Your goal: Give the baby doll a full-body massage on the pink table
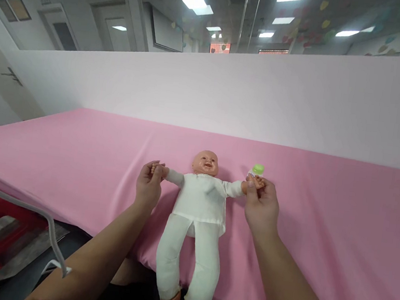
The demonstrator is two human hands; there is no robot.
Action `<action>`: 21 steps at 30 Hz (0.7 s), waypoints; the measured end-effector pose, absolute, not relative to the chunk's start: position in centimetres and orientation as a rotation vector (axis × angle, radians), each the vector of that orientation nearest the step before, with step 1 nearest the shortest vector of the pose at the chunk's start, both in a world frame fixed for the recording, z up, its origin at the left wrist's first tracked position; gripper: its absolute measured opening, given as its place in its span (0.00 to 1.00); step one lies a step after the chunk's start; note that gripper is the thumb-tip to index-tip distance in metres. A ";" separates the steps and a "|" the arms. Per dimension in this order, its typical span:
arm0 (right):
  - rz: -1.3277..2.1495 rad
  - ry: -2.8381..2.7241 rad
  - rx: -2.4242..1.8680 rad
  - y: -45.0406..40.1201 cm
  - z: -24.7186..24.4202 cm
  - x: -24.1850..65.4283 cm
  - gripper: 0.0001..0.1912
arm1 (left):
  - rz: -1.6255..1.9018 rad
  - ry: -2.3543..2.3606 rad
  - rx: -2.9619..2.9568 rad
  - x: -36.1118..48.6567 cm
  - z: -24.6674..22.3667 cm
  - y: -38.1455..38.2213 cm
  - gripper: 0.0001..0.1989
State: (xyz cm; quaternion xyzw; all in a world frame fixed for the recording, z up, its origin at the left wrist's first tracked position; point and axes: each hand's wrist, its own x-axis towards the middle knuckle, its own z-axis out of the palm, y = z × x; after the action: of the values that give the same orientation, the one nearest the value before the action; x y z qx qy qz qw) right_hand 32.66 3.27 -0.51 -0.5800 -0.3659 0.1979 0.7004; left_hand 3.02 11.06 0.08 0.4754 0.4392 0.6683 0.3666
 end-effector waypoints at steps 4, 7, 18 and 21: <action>0.300 -1.146 -1.327 2.2 -0.3 30.0 0.25 | 1.611 1.127 1.694 4.8 0.2 9.0 0.14; 0.251 -1.456 -1.347 1.9 -0.8 28.7 0.23 | 1.496 1.118 2.005 5.2 0.0 8.2 0.14; 0.071 -2.003 -1.222 1.8 -0.9 27.5 0.25 | 1.142 0.991 2.569 5.3 -0.9 8.0 0.19; 0.081 -1.967 -1.241 1.8 -0.8 27.8 0.23 | 1.191 1.018 2.529 5.1 -0.9 8.1 0.18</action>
State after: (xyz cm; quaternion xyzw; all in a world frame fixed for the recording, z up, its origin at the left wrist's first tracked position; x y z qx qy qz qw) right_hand 27.80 1.75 -0.84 -0.4897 -0.7761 0.0320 0.3961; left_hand 5.09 8.10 -0.91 0.8471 0.3411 0.3989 0.0833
